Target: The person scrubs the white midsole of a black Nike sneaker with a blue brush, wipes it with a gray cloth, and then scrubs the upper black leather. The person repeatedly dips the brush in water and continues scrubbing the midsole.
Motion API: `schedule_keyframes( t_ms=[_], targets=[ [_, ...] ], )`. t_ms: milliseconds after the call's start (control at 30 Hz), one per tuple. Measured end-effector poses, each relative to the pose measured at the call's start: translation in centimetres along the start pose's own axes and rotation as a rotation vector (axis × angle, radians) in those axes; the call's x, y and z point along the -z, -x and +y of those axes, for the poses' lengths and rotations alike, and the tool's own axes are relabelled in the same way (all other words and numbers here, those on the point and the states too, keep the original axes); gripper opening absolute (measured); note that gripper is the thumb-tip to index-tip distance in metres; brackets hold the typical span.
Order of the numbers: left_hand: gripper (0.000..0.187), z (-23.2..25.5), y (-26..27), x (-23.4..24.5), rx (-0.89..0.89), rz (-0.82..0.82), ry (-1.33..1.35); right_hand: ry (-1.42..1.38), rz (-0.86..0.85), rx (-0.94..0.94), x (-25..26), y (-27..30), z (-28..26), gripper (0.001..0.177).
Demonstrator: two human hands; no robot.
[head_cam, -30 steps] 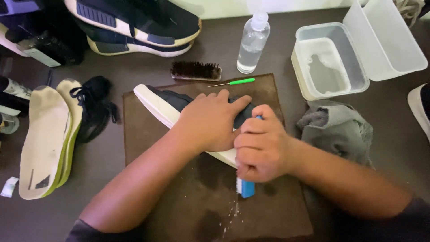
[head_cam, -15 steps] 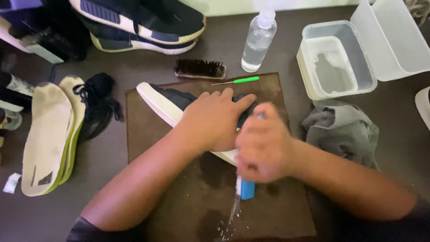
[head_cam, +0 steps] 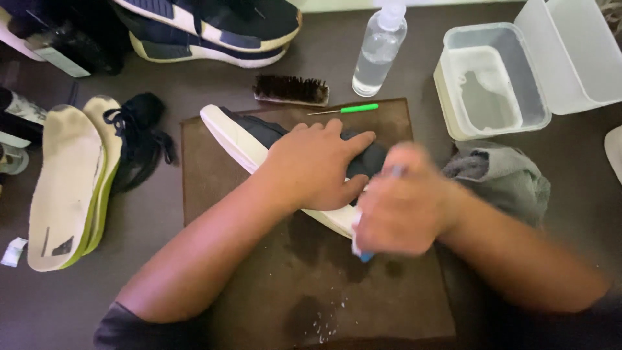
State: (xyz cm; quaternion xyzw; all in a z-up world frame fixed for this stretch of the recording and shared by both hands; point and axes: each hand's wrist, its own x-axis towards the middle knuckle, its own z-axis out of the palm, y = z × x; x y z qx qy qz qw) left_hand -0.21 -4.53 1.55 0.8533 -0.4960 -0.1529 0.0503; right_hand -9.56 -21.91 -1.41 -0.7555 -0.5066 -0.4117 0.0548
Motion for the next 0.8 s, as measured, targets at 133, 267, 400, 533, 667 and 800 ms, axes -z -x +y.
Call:
schedule_keyframes(
  t_ms=[133,267,400,533,667,800],
  targets=[
    [0.069,-0.3,-0.1,0.1,-0.005,0.009,-0.022,0.015,-0.041,0.185,0.9,0.1,0.6,0.017],
    [0.068,-0.2,0.0,-0.3,-0.001,0.0,0.0,0.012,-0.064,0.204,0.8,1.1,-0.4,0.022],
    [0.069,-0.2,-0.1,-0.3,-0.006,0.002,-0.012,-0.033,-0.059,0.142,0.4,1.7,-0.7,0.025],
    [0.068,0.0,0.1,-0.3,-0.011,0.019,-0.011,0.079,-0.059,0.094,-0.4,1.8,-1.2,0.02],
    [0.067,-0.1,0.3,0.2,-0.003,-0.003,0.023,0.079,-0.108,0.201,2.1,1.1,1.4,0.026],
    [0.068,0.0,0.1,-0.5,-0.007,0.004,-0.028,0.072,-0.062,0.045,0.4,1.9,-0.3,0.013]
  ],
)
